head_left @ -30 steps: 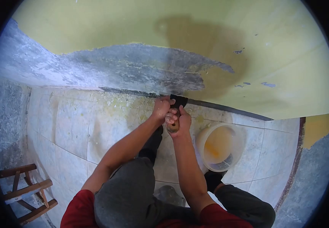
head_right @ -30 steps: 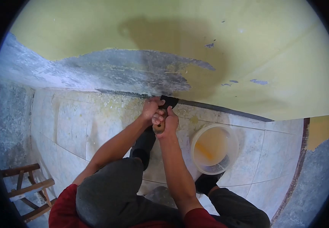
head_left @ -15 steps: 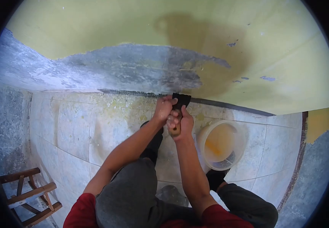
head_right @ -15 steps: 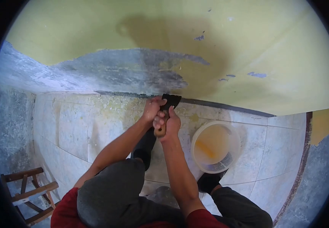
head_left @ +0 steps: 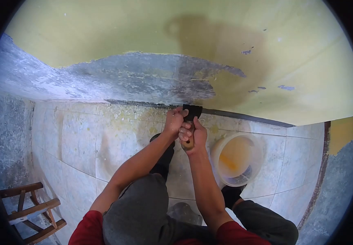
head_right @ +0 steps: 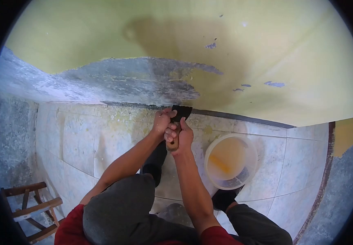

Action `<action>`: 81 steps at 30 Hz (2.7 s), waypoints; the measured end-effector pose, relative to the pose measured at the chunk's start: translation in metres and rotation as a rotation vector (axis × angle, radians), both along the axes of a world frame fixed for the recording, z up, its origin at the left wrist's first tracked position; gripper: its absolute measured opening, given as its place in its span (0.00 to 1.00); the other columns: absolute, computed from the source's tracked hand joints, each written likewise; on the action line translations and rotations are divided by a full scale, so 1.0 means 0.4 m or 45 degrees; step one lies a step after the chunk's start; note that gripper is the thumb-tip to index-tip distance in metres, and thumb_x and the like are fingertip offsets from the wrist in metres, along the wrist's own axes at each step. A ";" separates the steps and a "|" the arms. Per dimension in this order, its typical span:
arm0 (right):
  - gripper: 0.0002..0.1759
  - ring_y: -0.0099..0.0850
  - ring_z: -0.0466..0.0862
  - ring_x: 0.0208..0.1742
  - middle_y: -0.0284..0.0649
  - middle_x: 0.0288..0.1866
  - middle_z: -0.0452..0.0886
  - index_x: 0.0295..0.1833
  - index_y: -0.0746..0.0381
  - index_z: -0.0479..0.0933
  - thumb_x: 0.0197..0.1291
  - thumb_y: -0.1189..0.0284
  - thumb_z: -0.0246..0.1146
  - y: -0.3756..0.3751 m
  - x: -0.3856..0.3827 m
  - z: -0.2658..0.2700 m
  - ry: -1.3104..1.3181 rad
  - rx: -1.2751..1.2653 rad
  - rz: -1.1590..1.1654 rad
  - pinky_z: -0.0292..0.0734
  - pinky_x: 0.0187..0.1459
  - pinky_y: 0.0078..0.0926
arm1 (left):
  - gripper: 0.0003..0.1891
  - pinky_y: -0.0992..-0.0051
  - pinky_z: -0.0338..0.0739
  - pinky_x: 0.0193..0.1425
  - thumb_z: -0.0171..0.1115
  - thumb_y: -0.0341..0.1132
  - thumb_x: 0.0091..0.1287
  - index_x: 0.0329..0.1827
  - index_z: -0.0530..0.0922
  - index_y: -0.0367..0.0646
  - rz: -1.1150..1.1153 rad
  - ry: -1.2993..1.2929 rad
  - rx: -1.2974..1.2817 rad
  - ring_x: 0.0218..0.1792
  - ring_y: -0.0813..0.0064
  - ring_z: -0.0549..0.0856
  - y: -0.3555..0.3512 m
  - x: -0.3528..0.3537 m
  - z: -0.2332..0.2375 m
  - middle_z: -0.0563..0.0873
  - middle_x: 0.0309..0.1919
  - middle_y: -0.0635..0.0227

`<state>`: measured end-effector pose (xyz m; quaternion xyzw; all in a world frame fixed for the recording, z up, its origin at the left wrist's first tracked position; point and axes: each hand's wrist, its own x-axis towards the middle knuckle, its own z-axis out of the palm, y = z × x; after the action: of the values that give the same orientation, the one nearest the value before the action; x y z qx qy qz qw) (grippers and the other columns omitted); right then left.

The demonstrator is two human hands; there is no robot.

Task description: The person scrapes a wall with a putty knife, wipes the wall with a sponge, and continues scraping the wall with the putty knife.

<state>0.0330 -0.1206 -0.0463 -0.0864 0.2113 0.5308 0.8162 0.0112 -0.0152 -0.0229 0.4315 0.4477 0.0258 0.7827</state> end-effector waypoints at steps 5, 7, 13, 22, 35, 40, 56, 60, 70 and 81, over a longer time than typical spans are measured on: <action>0.22 0.24 0.67 0.15 0.34 0.22 0.68 0.34 0.61 0.68 0.70 0.54 0.42 0.003 0.009 -0.011 -0.043 -0.038 -0.002 0.64 0.15 0.22 | 0.06 0.67 0.67 0.04 0.53 0.34 0.64 0.35 0.68 0.44 0.030 0.016 0.002 0.05 0.67 0.72 0.000 0.006 -0.021 0.70 0.13 0.63; 0.23 0.24 0.67 0.15 0.34 0.22 0.68 0.33 0.61 0.68 0.70 0.54 0.42 -0.016 -0.011 -0.009 -0.041 -0.045 -0.001 0.65 0.15 0.22 | 0.05 0.68 0.66 0.03 0.54 0.34 0.63 0.33 0.68 0.45 0.012 0.020 -0.002 0.05 0.68 0.72 -0.020 -0.010 0.010 0.70 0.13 0.63; 0.22 0.24 0.65 0.13 0.33 0.22 0.70 0.32 0.61 0.67 0.69 0.54 0.45 -0.033 -0.001 0.035 -0.076 -0.119 -0.037 0.66 0.16 0.22 | 0.08 0.72 0.63 0.05 0.55 0.32 0.63 0.26 0.68 0.44 0.033 -0.139 0.030 0.06 0.78 0.70 -0.035 0.011 -0.021 0.69 0.15 0.72; 0.21 0.22 0.67 0.16 0.33 0.23 0.69 0.33 0.60 0.67 0.69 0.54 0.44 -0.047 0.018 0.038 -0.177 -0.211 -0.030 0.65 0.14 0.21 | 0.06 0.77 0.64 0.10 0.55 0.32 0.64 0.32 0.76 0.39 -0.003 -0.188 0.138 0.08 0.78 0.72 -0.064 0.044 -0.053 0.77 0.20 0.69; 0.20 0.23 0.67 0.17 0.33 0.24 0.69 0.38 0.61 0.69 0.70 0.55 0.43 -0.084 0.020 0.050 -0.230 -0.184 0.006 0.64 0.18 0.21 | 0.12 0.72 0.71 0.08 0.53 0.33 0.66 0.49 0.72 0.37 -0.226 -0.176 -0.221 0.10 0.75 0.74 -0.072 -0.015 0.042 0.76 0.19 0.67; 0.19 0.23 0.69 0.21 0.34 0.27 0.69 0.43 0.63 0.69 0.70 0.57 0.43 -0.084 0.003 0.051 -0.253 -0.090 0.037 0.67 0.21 0.21 | 0.14 0.72 0.68 0.06 0.52 0.33 0.67 0.55 0.67 0.45 -0.245 -0.107 -0.133 0.09 0.74 0.73 -0.057 -0.023 0.037 0.72 0.18 0.70; 0.19 0.23 0.65 0.17 0.33 0.24 0.67 0.38 0.59 0.69 0.72 0.58 0.38 -0.024 0.007 -0.006 -0.150 -0.137 -0.092 0.61 0.17 0.23 | 0.13 0.75 0.69 0.09 0.54 0.41 0.65 0.32 0.70 0.37 -0.521 0.260 0.155 0.15 0.71 0.75 -0.035 0.023 -0.002 0.73 0.20 0.63; 0.18 0.23 0.65 0.17 0.32 0.24 0.67 0.38 0.56 0.69 0.72 0.58 0.38 -0.042 0.019 -0.015 -0.095 -0.042 -0.112 0.60 0.15 0.23 | 0.11 0.74 0.67 0.08 0.56 0.38 0.64 0.33 0.69 0.38 -0.353 0.288 0.030 0.12 0.72 0.73 -0.068 0.025 -0.009 0.73 0.21 0.64; 0.19 0.23 0.65 0.17 0.32 0.24 0.67 0.38 0.56 0.70 0.72 0.58 0.38 -0.031 0.014 0.004 -0.081 -0.070 -0.159 0.61 0.16 0.23 | 0.08 0.73 0.62 0.06 0.56 0.34 0.64 0.33 0.69 0.39 -0.345 0.244 0.090 0.10 0.71 0.72 -0.046 0.041 0.034 0.72 0.21 0.62; 0.18 0.23 0.65 0.17 0.32 0.24 0.67 0.37 0.56 0.69 0.72 0.59 0.39 -0.032 0.017 -0.008 -0.100 -0.098 -0.157 0.61 0.15 0.23 | 0.13 0.72 0.62 0.05 0.54 0.34 0.65 0.24 0.69 0.36 -0.345 0.234 0.121 0.09 0.68 0.72 -0.060 0.032 0.028 0.71 0.16 0.62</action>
<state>0.0398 -0.1336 -0.0493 -0.1253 0.2044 0.4672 0.8510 0.0238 -0.0393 -0.0119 0.5252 0.4534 -0.0983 0.7134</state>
